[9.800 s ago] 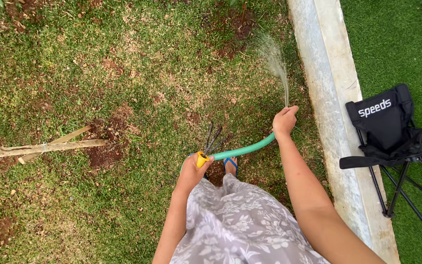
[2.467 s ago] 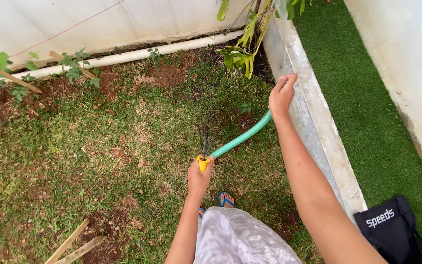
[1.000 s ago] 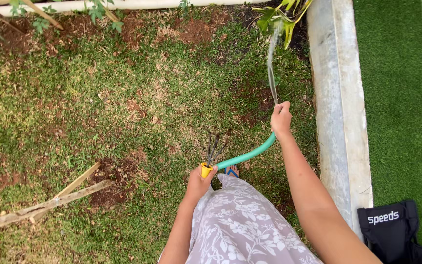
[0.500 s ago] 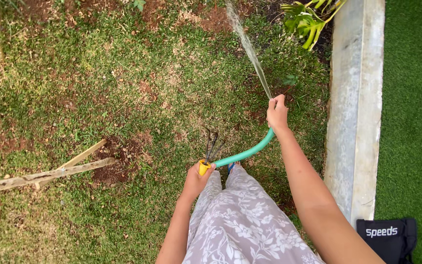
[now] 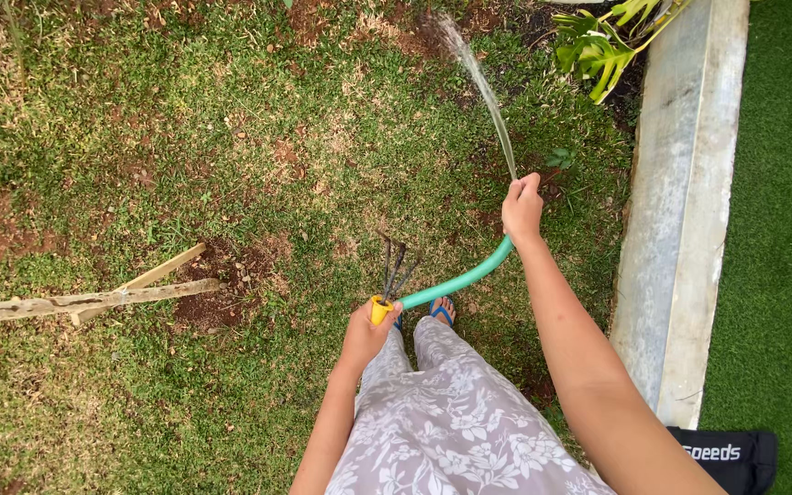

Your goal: The person waters several potted plants and a patch of grass using a green garden hose with a yellow nozzle. They move along a concrete border, directing water onto the soil of each plant and the lawn area.

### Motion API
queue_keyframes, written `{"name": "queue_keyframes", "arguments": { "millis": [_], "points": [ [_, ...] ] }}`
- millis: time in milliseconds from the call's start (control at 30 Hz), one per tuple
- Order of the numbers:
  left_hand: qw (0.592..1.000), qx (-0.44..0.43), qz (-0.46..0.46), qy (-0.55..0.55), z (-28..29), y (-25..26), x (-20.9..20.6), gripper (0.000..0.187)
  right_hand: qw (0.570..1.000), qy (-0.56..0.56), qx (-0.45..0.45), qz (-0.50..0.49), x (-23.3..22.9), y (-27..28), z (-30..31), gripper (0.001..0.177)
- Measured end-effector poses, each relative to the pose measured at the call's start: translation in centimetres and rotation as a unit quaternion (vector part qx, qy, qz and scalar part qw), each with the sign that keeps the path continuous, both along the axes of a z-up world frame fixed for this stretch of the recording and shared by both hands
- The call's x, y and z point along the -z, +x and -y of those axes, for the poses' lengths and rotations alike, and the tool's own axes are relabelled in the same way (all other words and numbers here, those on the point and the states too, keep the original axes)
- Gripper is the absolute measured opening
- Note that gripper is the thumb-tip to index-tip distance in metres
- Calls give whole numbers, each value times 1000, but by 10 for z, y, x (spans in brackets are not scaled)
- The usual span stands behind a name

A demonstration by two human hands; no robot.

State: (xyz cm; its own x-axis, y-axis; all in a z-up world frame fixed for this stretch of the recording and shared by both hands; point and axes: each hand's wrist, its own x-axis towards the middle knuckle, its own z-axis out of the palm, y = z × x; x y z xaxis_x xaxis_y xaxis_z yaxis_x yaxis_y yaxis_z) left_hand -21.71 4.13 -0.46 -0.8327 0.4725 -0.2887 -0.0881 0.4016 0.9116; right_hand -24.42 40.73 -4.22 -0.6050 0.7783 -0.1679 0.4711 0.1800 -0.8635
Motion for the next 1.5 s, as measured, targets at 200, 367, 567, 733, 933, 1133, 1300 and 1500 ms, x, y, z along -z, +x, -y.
{"name": "queue_keyframes", "arguments": {
  "millis": [200,367,567,733,933,1133,1300,1500],
  "points": [
    [1000,-11,7,22,2,-1,1,30,1000,8,1,11,-2,-5,2,18],
    [999,-20,13,32,4,-1,2,28,1000,18,7,14,-1,-7,3,18],
    [999,-20,8,40,5,-5,2,27,1000,21,16,3,-1,-12,5,18],
    [999,-23,16,18,4,-7,-3,27,998,60,27,10,3,-19,3,18],
    [998,-35,39,37,2,-8,-4,28,997,71,25,15,5,-24,0,18],
    [999,-32,28,26,2,-10,-4,27,1000,17,7,14,-5,-31,3,18],
    [998,-43,29,43,3,-9,-6,26,1000,25,-7,12,-5,-33,6,19],
    [998,-47,29,44,6,-7,-4,25,1000,21,-12,9,3,-38,6,19]
  ]
}}
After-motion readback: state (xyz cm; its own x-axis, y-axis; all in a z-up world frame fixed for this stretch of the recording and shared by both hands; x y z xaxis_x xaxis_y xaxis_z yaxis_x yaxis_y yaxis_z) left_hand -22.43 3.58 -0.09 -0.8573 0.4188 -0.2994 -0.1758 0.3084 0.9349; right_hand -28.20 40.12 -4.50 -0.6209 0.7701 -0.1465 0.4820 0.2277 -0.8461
